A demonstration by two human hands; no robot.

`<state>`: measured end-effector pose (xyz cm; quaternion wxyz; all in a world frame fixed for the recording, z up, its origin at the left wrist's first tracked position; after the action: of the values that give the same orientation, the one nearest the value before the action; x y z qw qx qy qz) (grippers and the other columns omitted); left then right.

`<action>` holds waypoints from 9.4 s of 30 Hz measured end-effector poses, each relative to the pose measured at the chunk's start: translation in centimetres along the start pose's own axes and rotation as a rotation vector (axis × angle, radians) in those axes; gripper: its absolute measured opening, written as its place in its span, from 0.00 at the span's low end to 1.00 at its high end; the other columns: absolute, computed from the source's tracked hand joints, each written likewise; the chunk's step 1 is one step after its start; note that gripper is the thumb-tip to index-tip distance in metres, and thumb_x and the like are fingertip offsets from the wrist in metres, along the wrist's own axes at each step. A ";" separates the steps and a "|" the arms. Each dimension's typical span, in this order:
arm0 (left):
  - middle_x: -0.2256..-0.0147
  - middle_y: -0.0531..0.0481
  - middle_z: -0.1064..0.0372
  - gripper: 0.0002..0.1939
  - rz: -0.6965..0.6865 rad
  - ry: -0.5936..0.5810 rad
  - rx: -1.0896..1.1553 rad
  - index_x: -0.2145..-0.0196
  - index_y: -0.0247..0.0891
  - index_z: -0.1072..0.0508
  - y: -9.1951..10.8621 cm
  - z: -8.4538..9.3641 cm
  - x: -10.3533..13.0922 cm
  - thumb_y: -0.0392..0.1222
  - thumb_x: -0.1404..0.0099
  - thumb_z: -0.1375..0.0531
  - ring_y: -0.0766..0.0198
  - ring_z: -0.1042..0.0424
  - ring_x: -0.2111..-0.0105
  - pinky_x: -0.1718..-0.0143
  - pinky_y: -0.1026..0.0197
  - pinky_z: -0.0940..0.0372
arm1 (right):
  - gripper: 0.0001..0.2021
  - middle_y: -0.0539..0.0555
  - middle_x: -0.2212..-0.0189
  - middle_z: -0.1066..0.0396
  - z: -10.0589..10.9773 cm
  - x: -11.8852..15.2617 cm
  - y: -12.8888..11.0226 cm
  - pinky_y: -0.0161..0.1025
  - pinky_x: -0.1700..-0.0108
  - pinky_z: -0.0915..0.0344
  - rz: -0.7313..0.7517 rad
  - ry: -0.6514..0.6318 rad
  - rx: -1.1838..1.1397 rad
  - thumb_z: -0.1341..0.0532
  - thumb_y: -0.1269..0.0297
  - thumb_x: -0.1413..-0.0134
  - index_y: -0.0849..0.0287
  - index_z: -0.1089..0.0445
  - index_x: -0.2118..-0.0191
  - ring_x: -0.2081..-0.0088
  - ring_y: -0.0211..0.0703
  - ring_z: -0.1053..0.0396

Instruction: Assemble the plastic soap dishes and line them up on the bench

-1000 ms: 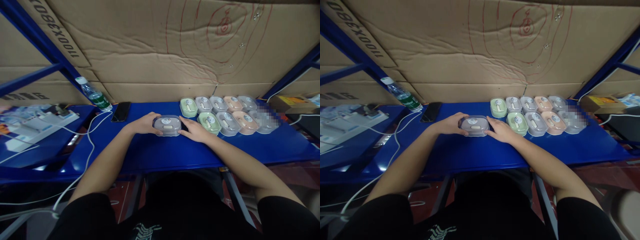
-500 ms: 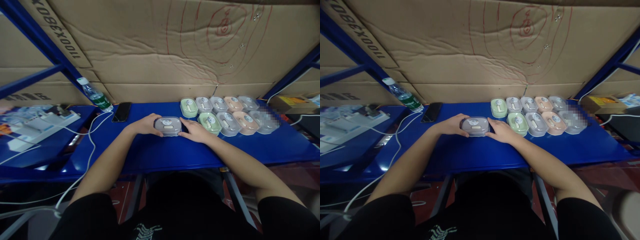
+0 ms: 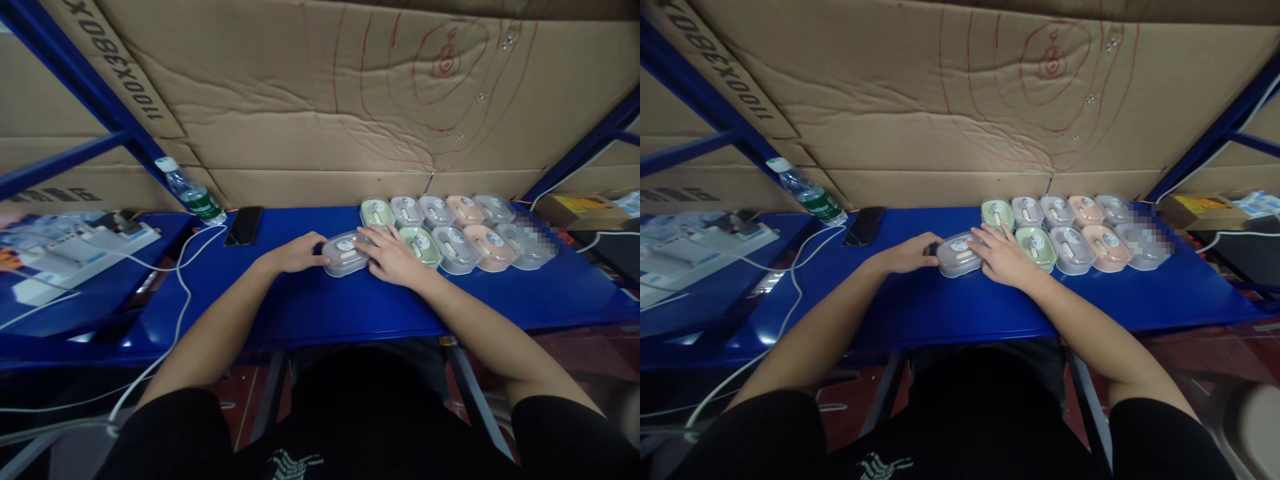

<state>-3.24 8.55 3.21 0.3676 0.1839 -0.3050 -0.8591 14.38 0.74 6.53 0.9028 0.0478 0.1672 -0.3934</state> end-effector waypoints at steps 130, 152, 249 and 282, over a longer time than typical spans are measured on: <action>0.37 0.36 0.29 0.44 -0.313 0.207 -0.288 0.26 0.42 0.41 4.0 -1.6 0.2 0.67 0.30 0.37 0.47 0.25 0.40 0.38 0.41 0.30 | 0.37 0.59 0.30 0.33 2.6 0.9 1.8 0.62 0.31 0.35 -0.065 0.021 -0.285 0.30 0.48 0.46 0.50 0.30 0.31 0.32 0.63 0.32; 0.35 0.41 0.28 0.18 -0.550 0.339 -0.670 0.49 0.49 0.23 8.4 -1.8 2.1 0.61 0.25 0.41 0.54 0.20 0.49 0.53 0.51 0.27 | 0.48 0.62 0.58 0.17 0.7 1.5 6.3 0.51 0.66 0.20 -0.446 0.284 -1.111 0.49 0.12 0.56 0.54 0.21 0.56 0.65 0.60 0.16; 0.33 0.37 0.32 0.51 -0.295 0.129 -0.374 0.27 0.43 0.38 3.1 -2.3 -0.3 0.64 0.43 0.29 0.39 0.31 0.34 0.34 0.38 0.36 | 0.10 0.53 0.61 0.14 0.9 0.4 1.5 0.58 0.36 0.28 -0.043 0.314 -0.625 0.23 0.53 0.47 0.50 0.17 0.64 0.55 0.52 0.16; 0.43 0.43 0.22 0.29 -0.583 0.725 -0.635 0.28 0.51 0.38 6.9 2.3 2.5 0.50 0.22 0.40 0.55 0.20 0.48 0.49 0.51 0.27 | 0.34 0.54 0.67 0.20 -0.5 1.5 7.5 0.50 0.61 0.18 -0.603 0.430 -1.418 0.32 0.24 0.55 0.54 0.24 0.61 0.58 0.56 0.19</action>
<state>-2.58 3.88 9.25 0.2337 0.4243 0.1778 -0.8566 20.59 4.98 5.19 0.5206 -0.5102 0.5535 -0.4028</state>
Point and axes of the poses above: each hand's wrist, its own x-axis away from the middle knuckle, its own z-axis out of the back of the hand, y = z × x, the point moved 10 cm from there along -x, towards the middle knuckle
